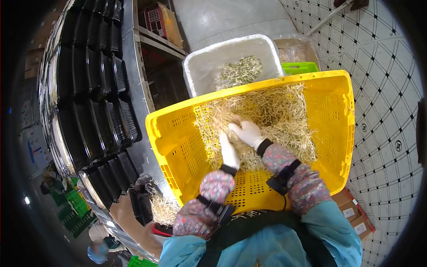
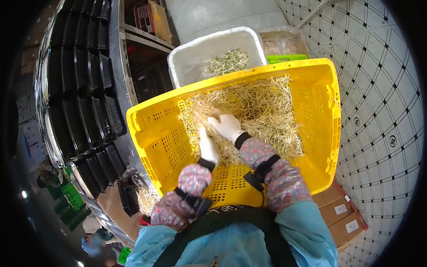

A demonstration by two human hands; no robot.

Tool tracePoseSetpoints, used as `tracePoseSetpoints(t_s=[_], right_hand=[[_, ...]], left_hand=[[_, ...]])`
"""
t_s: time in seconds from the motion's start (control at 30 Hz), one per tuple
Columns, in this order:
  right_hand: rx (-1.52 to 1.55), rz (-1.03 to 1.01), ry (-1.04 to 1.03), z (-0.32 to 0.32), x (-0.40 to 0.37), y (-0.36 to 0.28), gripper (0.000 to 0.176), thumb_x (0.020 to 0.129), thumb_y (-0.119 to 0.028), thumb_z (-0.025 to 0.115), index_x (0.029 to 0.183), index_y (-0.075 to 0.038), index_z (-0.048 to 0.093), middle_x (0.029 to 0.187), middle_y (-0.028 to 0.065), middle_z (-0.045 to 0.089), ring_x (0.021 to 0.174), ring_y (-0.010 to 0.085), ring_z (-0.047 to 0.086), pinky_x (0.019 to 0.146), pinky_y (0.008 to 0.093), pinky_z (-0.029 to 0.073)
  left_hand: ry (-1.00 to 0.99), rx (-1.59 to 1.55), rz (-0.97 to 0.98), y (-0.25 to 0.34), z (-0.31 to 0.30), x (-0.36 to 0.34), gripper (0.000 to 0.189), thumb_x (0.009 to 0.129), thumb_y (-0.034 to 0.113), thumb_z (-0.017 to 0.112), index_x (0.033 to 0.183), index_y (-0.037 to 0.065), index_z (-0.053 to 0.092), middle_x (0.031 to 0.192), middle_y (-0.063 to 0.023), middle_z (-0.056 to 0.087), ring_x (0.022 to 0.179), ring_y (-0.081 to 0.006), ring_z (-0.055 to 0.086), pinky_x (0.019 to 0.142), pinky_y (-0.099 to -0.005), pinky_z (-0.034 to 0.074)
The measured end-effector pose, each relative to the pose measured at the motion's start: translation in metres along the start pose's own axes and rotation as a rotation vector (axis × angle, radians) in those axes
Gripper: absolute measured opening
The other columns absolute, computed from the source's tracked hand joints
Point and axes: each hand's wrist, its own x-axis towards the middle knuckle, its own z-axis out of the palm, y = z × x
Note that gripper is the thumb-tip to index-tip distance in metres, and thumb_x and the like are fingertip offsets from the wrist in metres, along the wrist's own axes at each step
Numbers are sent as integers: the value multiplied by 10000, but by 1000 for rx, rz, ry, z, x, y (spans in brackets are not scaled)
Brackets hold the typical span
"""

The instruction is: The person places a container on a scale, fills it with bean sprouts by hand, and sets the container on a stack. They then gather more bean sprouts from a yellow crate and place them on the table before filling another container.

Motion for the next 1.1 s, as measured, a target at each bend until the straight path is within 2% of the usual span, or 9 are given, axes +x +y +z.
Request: tracePoseSetpoints(t_s=[0.1, 0.2, 0.33, 0.43, 0.63, 0.77, 0.87, 0.93, 1.1], right_hand=[[-46, -103, -253, -33, 4, -13, 712, 916, -555, 507, 1469, -122, 392, 1495, 220, 389, 1392, 352, 362, 1159, 404, 277], [-418, -75, -206, -58, 23, -8, 831, 880, -646, 517, 1514, -147, 319, 1572, 169, 278, 1453, 347, 250, 1174, 437, 232], [-472, 12, 70, -75, -14, -4, 1051, 764, -597, 707, 1544, -112, 197, 1582, 218, 199, 1469, 391, 160, 1198, 490, 154], [-767, -189, -16, -46, -48, 6, 1273, 647, -594, 791, 1559, -96, 56, 1588, 270, 95, 1466, 447, 109, 1170, 596, 131], [-887, -202, -44, -39, -17, 20, 1117, 703, -281, 807, 1556, -123, 104, 1568, 264, 173, 1401, 445, 307, 1047, 518, 412], [-683, -74, -135, -34, 1, 26, 855, 780, -102, 652, 1527, -82, 236, 1532, 204, 319, 1316, 378, 461, 1001, 387, 475], [-585, -240, -110, -40, -10, 45, 756, 801, -119, 590, 1502, -79, 309, 1478, 194, 412, 1287, 293, 500, 968, 391, 491], [-573, -138, -187, -60, -19, 44, 492, 813, -210, 582, 1285, -73, 593, 1172, 227, 644, 1045, 345, 638, 897, 435, 508], [-315, -34, 164, -131, -28, 41, 588, 803, -453, 644, 1196, -16, 629, 1094, 238, 669, 973, 365, 656, 858, 411, 520]], left_hand=[[-52, -338, -241, 31, 6, -56, 657, 988, 364, 542, 1487, 28, 277, 1407, -96, 474, 1266, -174, 449, 1052, -366, 391], [-82, 332, -388, 39, -9, -63, 892, 915, 373, 665, 1542, 24, 136, 1405, -122, 485, 1268, -201, 469, 1028, -363, 391], [-269, 1336, 323, 37, -49, -45, 1171, 659, 229, 850, 1538, -2, 111, 1542, -248, 260, 1443, -360, 241, 1174, -430, 227], [-366, 1650, 512, 58, -15, -42, 1148, 632, 204, 838, 1543, 57, 156, 1579, -232, 164, 1463, -409, 152, 1181, -511, 178], [-336, 1975, 676, 62, -3, 42, 1149, 639, 216, 845, 1558, 196, 157, 1602, -177, 145, 1451, -414, 197, 1093, -666, 263], [-302, 1708, 376, 68, 2, 56, 979, 691, 169, 790, 1513, 157, 258, 1435, -224, 405, 1206, -427, 511, 931, -486, 499], [-249, 1679, 161, 76, 0, 40, 730, 710, 202, 766, 1357, 112, 440, 1174, -231, 600, 1028, -398, 624, 866, -442, 521], [-255, 1641, 177, 88, -2, 10, 514, 706, 250, 764, 1151, 66, 584, 947, -218, 689, 923, -373, 668, 821, -438, 529], [-246, 1859, 356, 102, -33, -23, 417, 692, 227, 776, 1028, 93, 569, 994, -166, 656, 894, -358, 651, 757, -446, 528]])
